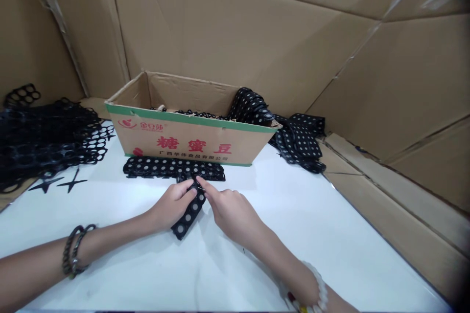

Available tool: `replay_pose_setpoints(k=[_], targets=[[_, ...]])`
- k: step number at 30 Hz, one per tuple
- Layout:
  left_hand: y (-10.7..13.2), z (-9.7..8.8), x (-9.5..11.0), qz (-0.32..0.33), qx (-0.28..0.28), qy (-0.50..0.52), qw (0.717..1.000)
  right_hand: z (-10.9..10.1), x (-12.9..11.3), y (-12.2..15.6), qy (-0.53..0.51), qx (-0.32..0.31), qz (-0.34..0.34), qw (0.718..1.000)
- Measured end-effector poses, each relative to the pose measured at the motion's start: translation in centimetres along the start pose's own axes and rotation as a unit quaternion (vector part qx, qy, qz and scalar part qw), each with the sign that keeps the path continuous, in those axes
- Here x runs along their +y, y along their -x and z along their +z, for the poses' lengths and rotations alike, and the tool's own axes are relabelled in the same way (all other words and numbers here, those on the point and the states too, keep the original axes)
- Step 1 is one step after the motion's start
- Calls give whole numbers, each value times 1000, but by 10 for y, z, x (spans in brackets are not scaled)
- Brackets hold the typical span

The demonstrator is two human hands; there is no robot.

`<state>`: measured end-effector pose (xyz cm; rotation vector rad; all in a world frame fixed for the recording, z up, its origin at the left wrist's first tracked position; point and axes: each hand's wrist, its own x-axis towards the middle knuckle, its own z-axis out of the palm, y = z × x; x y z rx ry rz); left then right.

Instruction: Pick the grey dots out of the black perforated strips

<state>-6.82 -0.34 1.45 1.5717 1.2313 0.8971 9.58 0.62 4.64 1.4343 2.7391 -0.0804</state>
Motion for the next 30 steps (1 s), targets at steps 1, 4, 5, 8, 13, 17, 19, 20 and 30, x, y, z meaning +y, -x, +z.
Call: replay_pose_setpoints(k=[1,4,5,8,13,17,19,20,30], targets=[[0,0,0,1,2,-5,1000,0,0,-1,12,-6,2,1000],[0,1,0,4,8,-19,1000,0,-1,-2,34,-11,12,999],[1,1,0,6,10,-25,1000,0,-2,-3,37,-9,15,999],[2,2,1,18,19,-66,997,-1,-5,-3,39,-12,26,999],[8,5,1,28,47,-234,971,3,-25,-2,57,-34,51,996],[14,8,1,20,55,-272,960,14,-40,-5,41,-6,71,997],[15,8,2,18,61,-255,965,17,-40,-6,31,16,72,997],[14,8,3,18,66,-242,968,16,-38,-7,24,27,72,997],[-6,-6,6,-63,-23,-35,997,-9,-3,-9,-78,64,139,985]])
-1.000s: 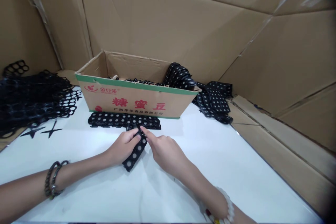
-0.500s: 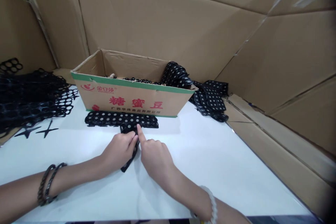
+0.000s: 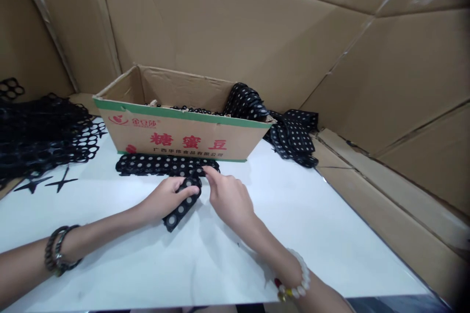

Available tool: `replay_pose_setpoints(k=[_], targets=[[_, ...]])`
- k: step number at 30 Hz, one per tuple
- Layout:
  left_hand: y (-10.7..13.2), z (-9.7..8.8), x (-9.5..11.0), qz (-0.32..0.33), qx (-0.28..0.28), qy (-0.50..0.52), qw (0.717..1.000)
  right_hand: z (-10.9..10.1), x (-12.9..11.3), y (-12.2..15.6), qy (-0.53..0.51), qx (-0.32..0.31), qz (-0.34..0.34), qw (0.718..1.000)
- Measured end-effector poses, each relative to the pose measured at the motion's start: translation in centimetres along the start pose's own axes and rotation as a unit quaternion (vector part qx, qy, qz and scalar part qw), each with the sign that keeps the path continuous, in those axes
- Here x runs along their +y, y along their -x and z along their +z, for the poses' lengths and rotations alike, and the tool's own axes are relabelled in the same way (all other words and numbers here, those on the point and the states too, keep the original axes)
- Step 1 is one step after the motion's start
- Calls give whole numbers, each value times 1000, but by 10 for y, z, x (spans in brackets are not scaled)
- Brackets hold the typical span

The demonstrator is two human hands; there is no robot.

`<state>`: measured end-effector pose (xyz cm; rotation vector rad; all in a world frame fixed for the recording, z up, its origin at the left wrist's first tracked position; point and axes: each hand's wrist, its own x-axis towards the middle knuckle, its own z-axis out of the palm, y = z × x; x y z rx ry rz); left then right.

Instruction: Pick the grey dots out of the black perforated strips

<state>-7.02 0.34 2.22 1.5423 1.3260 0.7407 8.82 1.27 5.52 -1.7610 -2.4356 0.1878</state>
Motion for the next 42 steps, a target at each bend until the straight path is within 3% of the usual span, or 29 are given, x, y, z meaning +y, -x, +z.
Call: replay_pose_setpoints(k=[4,10,16,21,27,37,42], targets=[[0,-1,-2,-37,-57,59,996,-1,8,-1,-52,-41,-21,998],[2,2,0,-32,-1,88,996,-6,7,8,-144,-95,-42,984],[1,3,-4,-16,9,51,998,-2,1,10,-92,-122,-51,987],[8,7,-7,55,41,-79,995,4,-8,12,-21,-125,-69,990],[13,11,-8,95,53,-168,980,13,-26,19,59,-136,-27,989],[16,8,-9,129,23,-180,975,22,-29,20,48,-130,-46,989],[11,8,-9,93,47,-115,988,13,-20,14,34,-111,-40,992]])
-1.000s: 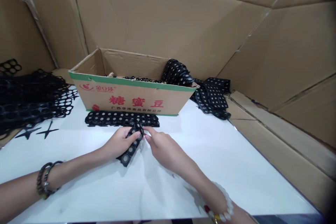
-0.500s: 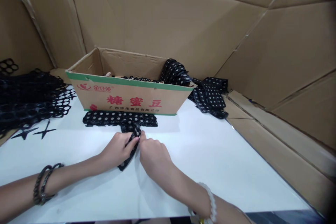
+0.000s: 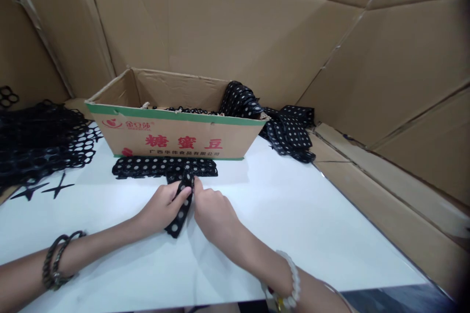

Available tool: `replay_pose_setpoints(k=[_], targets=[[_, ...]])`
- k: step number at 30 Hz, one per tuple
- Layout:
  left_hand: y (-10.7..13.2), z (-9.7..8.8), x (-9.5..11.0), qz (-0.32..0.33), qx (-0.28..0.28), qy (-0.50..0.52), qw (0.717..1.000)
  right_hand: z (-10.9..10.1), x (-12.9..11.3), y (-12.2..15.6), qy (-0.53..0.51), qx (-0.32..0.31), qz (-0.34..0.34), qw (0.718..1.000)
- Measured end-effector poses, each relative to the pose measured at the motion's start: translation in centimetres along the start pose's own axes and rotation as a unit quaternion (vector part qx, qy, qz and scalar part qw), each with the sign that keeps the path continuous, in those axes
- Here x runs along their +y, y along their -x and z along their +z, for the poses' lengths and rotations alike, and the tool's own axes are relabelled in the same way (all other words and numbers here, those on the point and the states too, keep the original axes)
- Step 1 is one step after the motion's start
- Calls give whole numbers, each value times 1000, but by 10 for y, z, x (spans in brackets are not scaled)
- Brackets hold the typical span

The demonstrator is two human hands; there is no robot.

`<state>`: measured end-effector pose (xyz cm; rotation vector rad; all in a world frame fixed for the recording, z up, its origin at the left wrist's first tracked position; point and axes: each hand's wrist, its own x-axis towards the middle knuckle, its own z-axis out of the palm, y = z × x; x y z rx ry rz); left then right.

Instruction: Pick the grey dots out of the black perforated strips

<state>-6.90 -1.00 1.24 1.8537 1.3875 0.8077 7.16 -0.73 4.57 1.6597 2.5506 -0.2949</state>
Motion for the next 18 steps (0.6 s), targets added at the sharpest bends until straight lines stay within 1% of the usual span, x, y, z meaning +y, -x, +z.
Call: replay_pose_setpoints(k=[2,5,9,12,14,18], targets=[[-3,-1,0,-6,0,33,999,-4,7,-3,-4,19,11,1000],[-6,-2,0,-14,-12,53,998,-7,17,-7,-18,40,8,999],[-8,-2,-2,-35,7,76,996,-7,24,-11,-40,63,27,997],[-9,-2,-2,-28,6,89,996,-10,27,-13,-61,66,28,996],[-7,-3,-2,-20,7,94,995,-14,34,-15,-71,76,33,994],[-3,-1,0,-23,-7,97,995,-27,56,-16,-102,141,113,978]])
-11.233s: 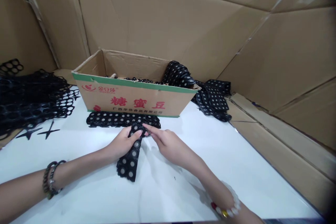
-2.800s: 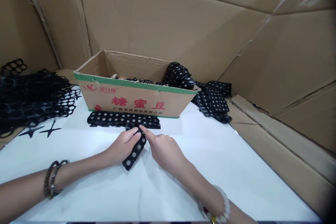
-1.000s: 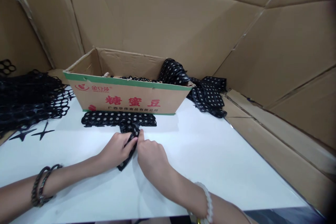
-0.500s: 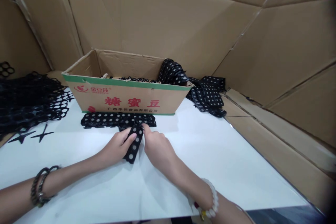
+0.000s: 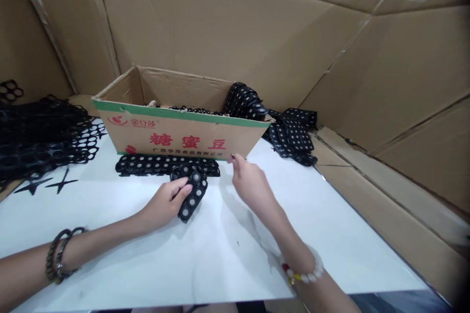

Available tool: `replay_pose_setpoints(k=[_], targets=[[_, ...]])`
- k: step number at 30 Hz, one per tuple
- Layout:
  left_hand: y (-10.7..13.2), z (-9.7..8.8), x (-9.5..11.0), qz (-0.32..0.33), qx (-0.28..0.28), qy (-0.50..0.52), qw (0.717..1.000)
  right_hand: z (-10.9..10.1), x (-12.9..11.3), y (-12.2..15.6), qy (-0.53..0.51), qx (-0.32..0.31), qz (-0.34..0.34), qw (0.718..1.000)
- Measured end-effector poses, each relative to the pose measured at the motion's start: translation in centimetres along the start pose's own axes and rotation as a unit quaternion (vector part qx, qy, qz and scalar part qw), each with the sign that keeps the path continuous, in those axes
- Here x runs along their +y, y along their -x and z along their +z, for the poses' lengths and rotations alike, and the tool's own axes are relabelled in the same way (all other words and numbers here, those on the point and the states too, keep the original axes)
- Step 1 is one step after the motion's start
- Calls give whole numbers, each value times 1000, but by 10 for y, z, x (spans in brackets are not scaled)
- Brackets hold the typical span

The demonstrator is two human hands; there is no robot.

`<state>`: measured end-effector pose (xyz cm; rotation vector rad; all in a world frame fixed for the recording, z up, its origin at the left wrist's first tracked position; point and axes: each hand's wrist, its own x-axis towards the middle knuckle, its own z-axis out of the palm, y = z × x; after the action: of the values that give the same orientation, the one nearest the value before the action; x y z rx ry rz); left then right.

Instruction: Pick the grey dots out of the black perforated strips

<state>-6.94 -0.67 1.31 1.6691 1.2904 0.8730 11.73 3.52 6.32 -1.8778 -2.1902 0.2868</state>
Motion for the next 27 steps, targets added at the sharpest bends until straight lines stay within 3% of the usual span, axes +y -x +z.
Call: replay_pose_setpoints(k=[2,5,9,16,23,27], targets=[[1,2,0,-16,2,6,1000,-6,2,1,-45,8,-6,999],[0,3,-1,-28,27,21,999,-5,-10,14,-86,-50,-69,993],[-2,2,-1,-12,18,24,999,4,-34,30,-16,-126,-115,985],[-1,2,0,-2,19,-20,1000,18,-34,27,45,-122,-143,981],[4,2,-2,73,17,-150,986,29,-42,32,125,-118,-139,975],[8,2,-3,105,-18,-187,977,31,-44,38,149,-148,-132,969]])
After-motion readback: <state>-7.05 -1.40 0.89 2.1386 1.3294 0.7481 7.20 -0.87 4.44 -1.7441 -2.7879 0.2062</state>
